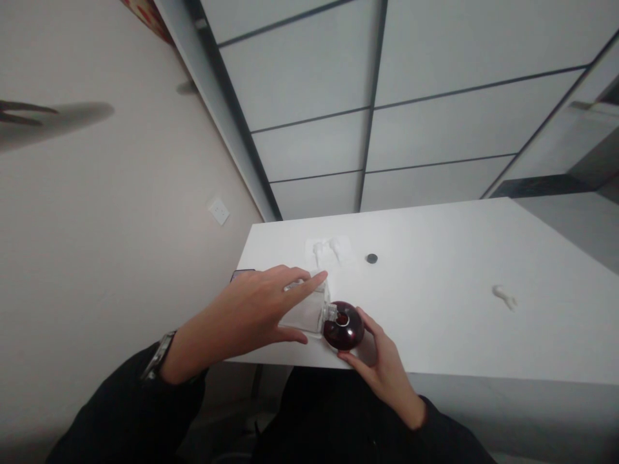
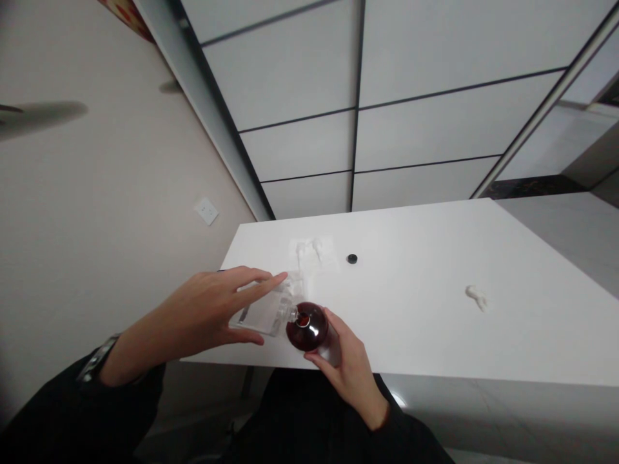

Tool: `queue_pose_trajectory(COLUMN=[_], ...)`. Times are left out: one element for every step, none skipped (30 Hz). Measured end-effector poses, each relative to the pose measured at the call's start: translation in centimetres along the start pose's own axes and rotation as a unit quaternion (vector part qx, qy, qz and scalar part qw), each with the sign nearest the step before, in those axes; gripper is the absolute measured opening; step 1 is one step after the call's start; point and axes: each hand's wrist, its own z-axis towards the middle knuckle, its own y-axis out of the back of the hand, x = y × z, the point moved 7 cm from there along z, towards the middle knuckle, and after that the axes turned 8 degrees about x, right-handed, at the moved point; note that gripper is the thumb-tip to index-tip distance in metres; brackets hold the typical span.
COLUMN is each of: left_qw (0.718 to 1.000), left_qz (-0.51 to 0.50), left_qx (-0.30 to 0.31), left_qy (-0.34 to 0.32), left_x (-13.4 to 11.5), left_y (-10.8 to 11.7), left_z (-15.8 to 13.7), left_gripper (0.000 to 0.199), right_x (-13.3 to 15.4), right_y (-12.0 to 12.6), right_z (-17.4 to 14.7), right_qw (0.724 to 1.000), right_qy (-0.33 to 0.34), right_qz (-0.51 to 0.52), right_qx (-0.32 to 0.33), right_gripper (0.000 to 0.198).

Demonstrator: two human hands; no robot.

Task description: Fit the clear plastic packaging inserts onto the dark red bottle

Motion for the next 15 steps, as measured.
queue_pose_trajectory(left_qw=[1.000,1.000,1.000,1.000,1.000,1.000,1.000,1.000,1.000,1.000,1.000,1.000,1.000,1.000,1.000], left_qz=[0.000,0.000,0.000,0.000,0.000,-0.001,-0.001,0.000,0.001,0.002,0.003,0.004,0.005,0.007,0.009], left_qx=[0.001,0.002,0.004,0.004,0.004,0.005,0.006,0.006,0.006,0.007,0.007,0.007,0.007,0.007,0.009], left_qy=[-0.001,-0.001,-0.001,-0.001,-0.001,-0.001,-0.001,-0.001,-0.002,-0.003,-0.003,-0.003,-0.002,-0.002,0.000], left_x=[-0.02,-0.05,-0.08,-0.10,-0.12,-0.14,-0.14,-0.15,-0.16,-0.16,-0.15,-0.15,-0.14,-0.14,-0.13], left_y=[0.02,0.06,0.12,0.20,0.29,0.38,0.45,0.51,0.55,0.56,0.56,0.56,0.56,0.56,0.57], left_z=[0.00,-0.01,-0.03,-0.05,-0.07,-0.10,-0.11,-0.12,-0.11,-0.08,-0.03,0.02,0.07,0.12,0.17], left_gripper=[0.096,0.096,0.096,0.095,0.094,0.093,0.092,0.091,0.091,0.092,0.092,0.092,0.092,0.092,0.091], right_x=[-0.01,-0.03,-0.05,-0.08,-0.13,-0.19,-0.23,-0.25,-0.25,-0.24,-0.22,-0.20,-0.19,-0.20,-0.22], right_y=[0.01,0.02,0.03,0.02,0.01,-0.01,-0.04,-0.07,-0.08,-0.09,-0.08,-0.07,-0.06,-0.06,-0.06], right_z=[0.00,0.00,0.00,0.00,-0.01,-0.01,-0.01,-0.01,-0.01,-0.01,-0.02,-0.02,-0.03,-0.04,-0.05], right_qw=[1.000,1.000,1.000,1.000,1.000,1.000,1.000,1.000,1.000,1.000,1.000,1.000,1.000,1.000,1.000], right_qy=[0.000,-0.001,-0.002,-0.004,-0.007,-0.011,-0.014,-0.016,-0.017,-0.016,-0.014,-0.012,-0.010,-0.009,-0.009], right_qz=[0.003,0.006,0.010,0.012,0.013,0.014,0.015,0.015,0.015,0.017,0.018,0.020,0.022,0.024,0.024], right_qx=[0.000,0.000,0.001,0.002,0.003,0.005,0.008,0.010,0.012,0.012,0.011,0.009,0.007,0.005,0.004], right_gripper=[0.073,0.074,0.074,0.074,0.074,0.074,0.074,0.074,0.074,0.074,0.073,0.074,0.073,0.073,0.073])
